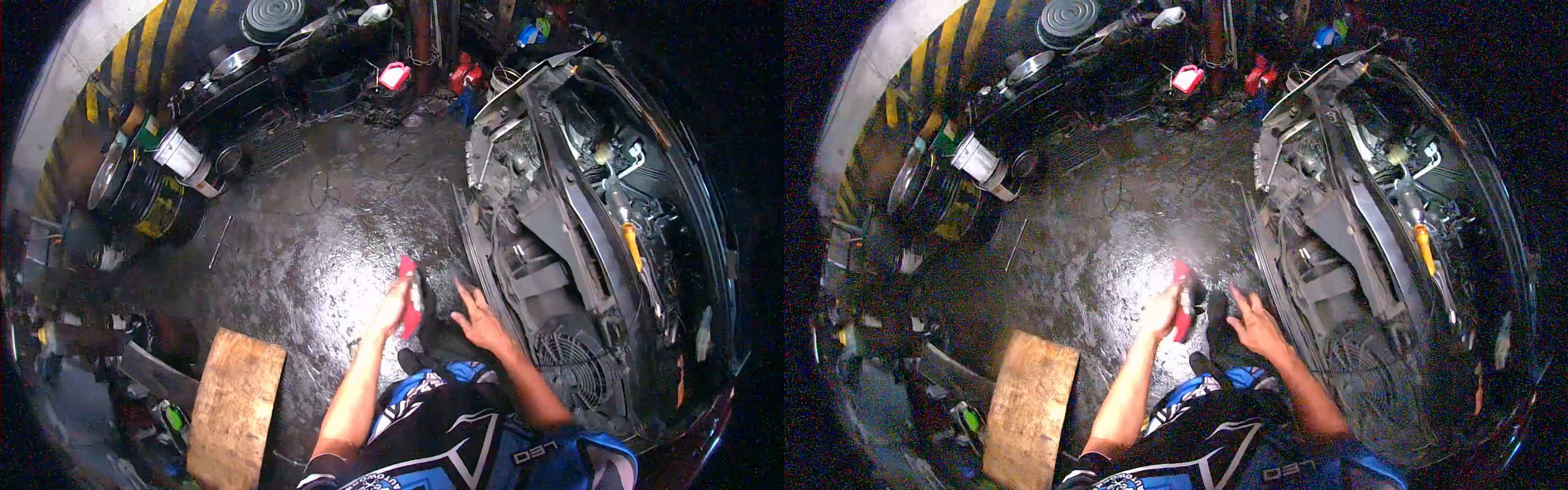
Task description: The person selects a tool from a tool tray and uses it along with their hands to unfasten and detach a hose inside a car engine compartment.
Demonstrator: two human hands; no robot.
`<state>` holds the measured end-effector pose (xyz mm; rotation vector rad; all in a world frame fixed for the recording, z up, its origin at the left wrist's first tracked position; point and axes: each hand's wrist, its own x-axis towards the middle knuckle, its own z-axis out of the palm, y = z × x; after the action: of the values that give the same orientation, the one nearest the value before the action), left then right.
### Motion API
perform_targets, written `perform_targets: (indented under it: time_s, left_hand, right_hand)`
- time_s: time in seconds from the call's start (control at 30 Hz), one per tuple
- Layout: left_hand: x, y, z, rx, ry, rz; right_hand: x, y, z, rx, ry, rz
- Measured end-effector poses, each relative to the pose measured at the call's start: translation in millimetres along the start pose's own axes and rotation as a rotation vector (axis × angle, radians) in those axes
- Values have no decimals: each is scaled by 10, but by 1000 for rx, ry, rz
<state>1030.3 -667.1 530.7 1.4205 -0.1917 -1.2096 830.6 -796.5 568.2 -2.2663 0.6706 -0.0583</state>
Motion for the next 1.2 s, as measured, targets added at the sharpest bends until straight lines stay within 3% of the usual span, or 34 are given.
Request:
perform_targets:
  time_s: [0.03, 0.13, 0.17, 0.2, 0.27, 0.33, 0.4, 0.43, 0.47, 0.5, 0.53, 0.6, 0.63, 0.67, 0.73, 0.8, 0.83, 0.87, 0.93, 1.0, 1.03, 1.07, 1.13, 1.2]
  left_hand:
    - [-30, 284, 211, 198, 99, 49]
    - [547, 378, 421, 398, 188, 454]
    - [761, 486, 365, 375, 206, 465]
    - [1002, 630, 286, 187, 146, 411]
    - [1526, 901, 54, 263, 227, 483]
    - [2235, 938, -400, 315, 285, 213]
    - [2465, 1635, -492, 107, 248, 142]
    - [2622, 1953, -562, 154, 294, 234]
    - [2791, 2220, -581, 195, 342, 320]
    - [3000, 2444, -521, 42, 400, 480]
    - [3170, 2661, -687, 78, 300, 360]
    - [3411, 3148, -581, 87, 252, 473]
    - [3635, 3251, -551, 242, 346, 546]
    - [3836, 3400, -568, 223, 262, 546]
    - [4430, 3560, -703, 341, 193, 522]
    - [4810, 3787, -682, 388, -8, 471]
    - [5071, 3790, -670, 420, -4, 502]
    - [5465, 3719, -783, 405, -116, 371]
    - [5799, 4023, -830, 617, -166, 317]
    - [6168, 4257, -1082, 669, -189, 207]
    - [6460, 4429, -1111, 690, -208, 176]
    - [6685, 4552, -1158, 549, -215, 208]
    - [7102, 4939, -1132, 519, -231, 138]
    - [7710, 5017, -1115, 499, -303, 149]
  right_hand:
    - [223, -77, 33, 13, 47, -61]
    - [1032, 35, 259, 42, 91, -417]
    - [1324, 77, 304, -44, 49, -467]
    - [1613, 150, 357, 66, -12, -383]
    - [2261, 177, 335, 92, 70, -560]
    - [2939, 113, 355, 143, 30, -488]
    - [3655, -7, 285, 54, 123, -680]
    - [3916, -190, 117, 198, 51, -500]
    - [4220, -248, 15, 119, 54, -539]
    - [4523, -345, -163, 76, 46, -539]
    - [4788, -431, -332, 30, 35, -540]
    - [5323, -395, -429, 58, 235, -466]
    - [5591, -418, -564, 78, 178, -482]
    - [5767, -350, -557, -31, 283, -449]
    - [6035, -433, -883, 48, 197, -426]
    - [6357, -160, -762, 165, 201, -437]
    - [6474, -34, -733, 114, 184, -330]
    - [6588, 73, -721, 60, 161, -225]
    - [6739, -145, -1191, -154, 14, 30]
    - [6781, 201, -1060, -203, 266, -45]
    - [6794, 185, -1152, -191, 170, 198]
    - [6861, 170, -1258, -181, 84, 372]
    - [6900, 308, -1255, -202, 198, 435]
    - [6988, 344, -1366, -161, 99, 565]
